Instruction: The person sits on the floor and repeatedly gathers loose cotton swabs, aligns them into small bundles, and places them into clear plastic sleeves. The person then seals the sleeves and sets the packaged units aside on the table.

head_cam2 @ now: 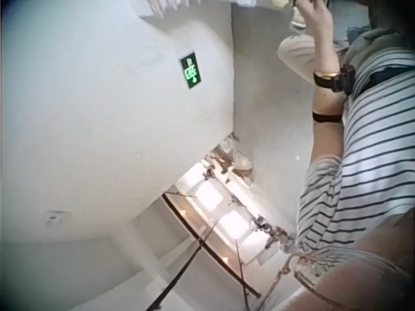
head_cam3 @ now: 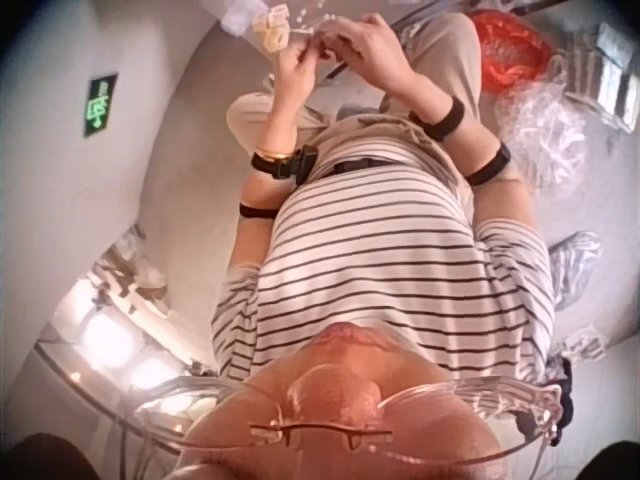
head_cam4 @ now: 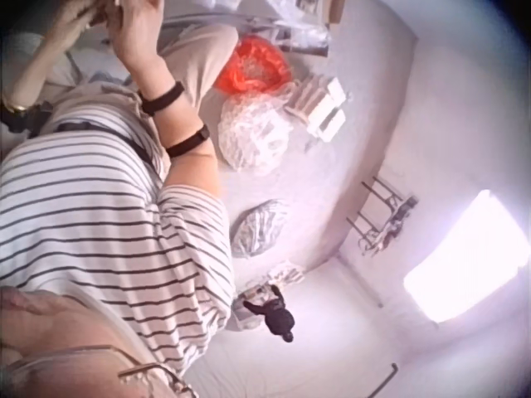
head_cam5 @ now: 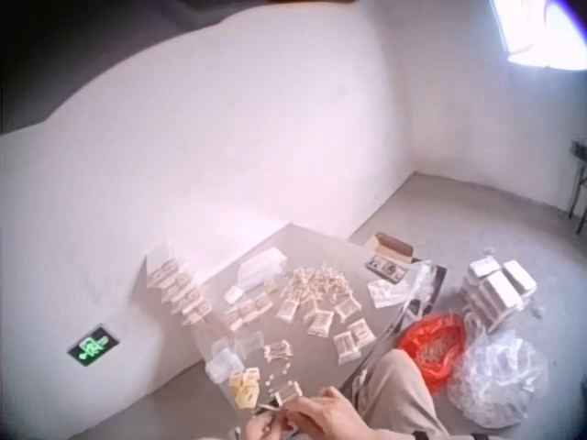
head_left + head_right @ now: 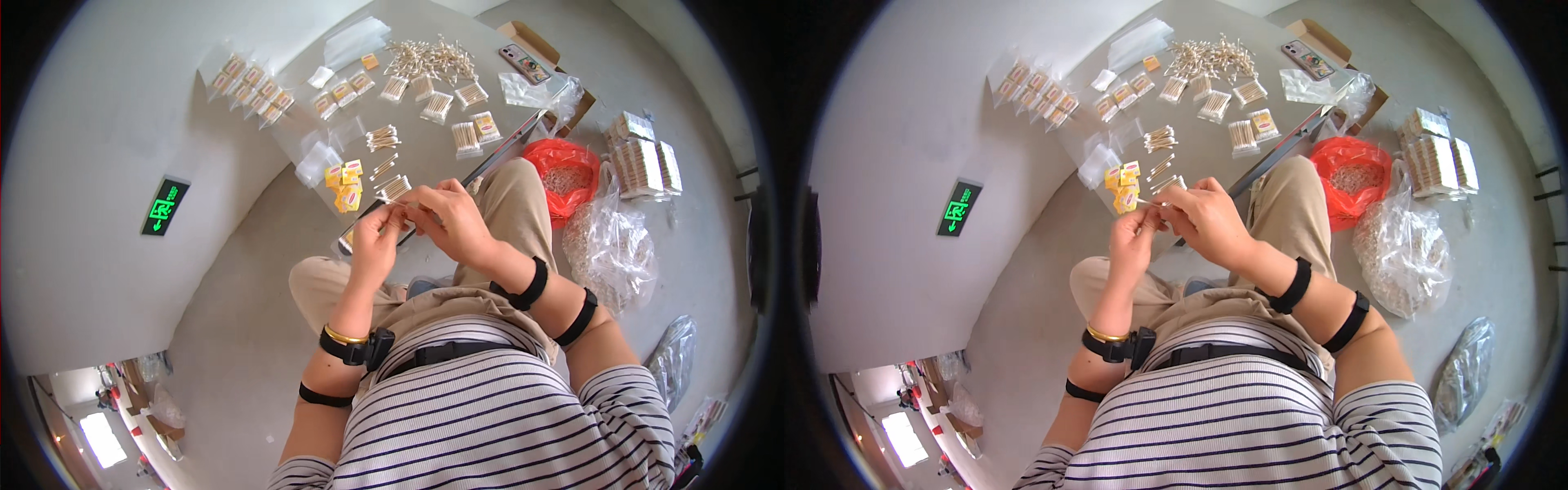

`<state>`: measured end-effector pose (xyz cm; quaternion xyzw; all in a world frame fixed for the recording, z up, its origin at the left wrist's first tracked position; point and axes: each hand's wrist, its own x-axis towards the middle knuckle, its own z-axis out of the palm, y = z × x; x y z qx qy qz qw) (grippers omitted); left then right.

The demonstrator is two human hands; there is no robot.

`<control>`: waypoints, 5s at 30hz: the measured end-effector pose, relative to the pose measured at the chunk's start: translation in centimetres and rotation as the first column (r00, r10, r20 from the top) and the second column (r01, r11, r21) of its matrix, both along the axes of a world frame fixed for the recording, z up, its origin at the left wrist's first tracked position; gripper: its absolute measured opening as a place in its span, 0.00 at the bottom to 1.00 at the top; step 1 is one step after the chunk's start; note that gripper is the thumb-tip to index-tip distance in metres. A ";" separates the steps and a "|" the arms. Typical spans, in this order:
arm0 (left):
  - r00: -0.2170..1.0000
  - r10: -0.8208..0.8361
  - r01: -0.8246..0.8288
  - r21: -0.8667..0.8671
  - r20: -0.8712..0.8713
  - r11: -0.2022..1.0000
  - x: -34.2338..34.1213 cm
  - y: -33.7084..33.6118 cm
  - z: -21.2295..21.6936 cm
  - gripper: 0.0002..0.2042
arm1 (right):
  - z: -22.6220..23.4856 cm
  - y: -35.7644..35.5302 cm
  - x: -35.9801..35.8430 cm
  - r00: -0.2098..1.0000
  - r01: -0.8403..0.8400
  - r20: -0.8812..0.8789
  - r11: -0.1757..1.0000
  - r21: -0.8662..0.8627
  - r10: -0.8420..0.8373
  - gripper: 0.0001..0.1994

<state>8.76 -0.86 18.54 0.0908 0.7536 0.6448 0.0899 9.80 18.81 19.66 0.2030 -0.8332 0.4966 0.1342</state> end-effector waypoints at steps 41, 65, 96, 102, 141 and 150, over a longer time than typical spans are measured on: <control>0.989 0.080 -0.019 -0.434 0.122 0.901 -2.0 -7.4 -12.0 0.12 | -18.5 19.1 -34.6 0.850 0.399 -0.046 0.584 0.707 -0.525 0.08; 0.987 -0.014 -0.122 -0.811 -0.158 0.573 -9.1 -3.3 -15.9 0.22 | -14.9 0.4 -21.1 0.980 -0.151 0.168 0.938 0.311 0.103 0.04; 0.992 0.013 -0.112 -0.819 -0.127 0.563 -4.5 -4.4 -15.8 0.35 | -17.3 -2.6 -15.5 0.954 -0.296 0.155 0.726 0.621 0.257 0.18; 0.995 0.006 -0.089 -0.831 -0.103 0.548 -4.5 -4.6 -15.8 0.37 | -17.0 -2.7 -15.2 0.954 -0.289 0.131 0.702 0.651 0.270 0.18; 0.990 -0.068 -0.082 -0.893 -0.124 0.443 -5.1 -4.6 -15.8 0.34 | -15.4 -2.5 -15.6 0.913 -0.389 0.183 0.647 0.656 0.363 0.15; 0.992 -0.064 -0.070 -0.882 -0.112 0.466 -5.3 -4.7 -15.7 0.33 | -15.5 -2.5 -15.5 0.921 -0.369 0.164 0.655 0.659 0.353 0.14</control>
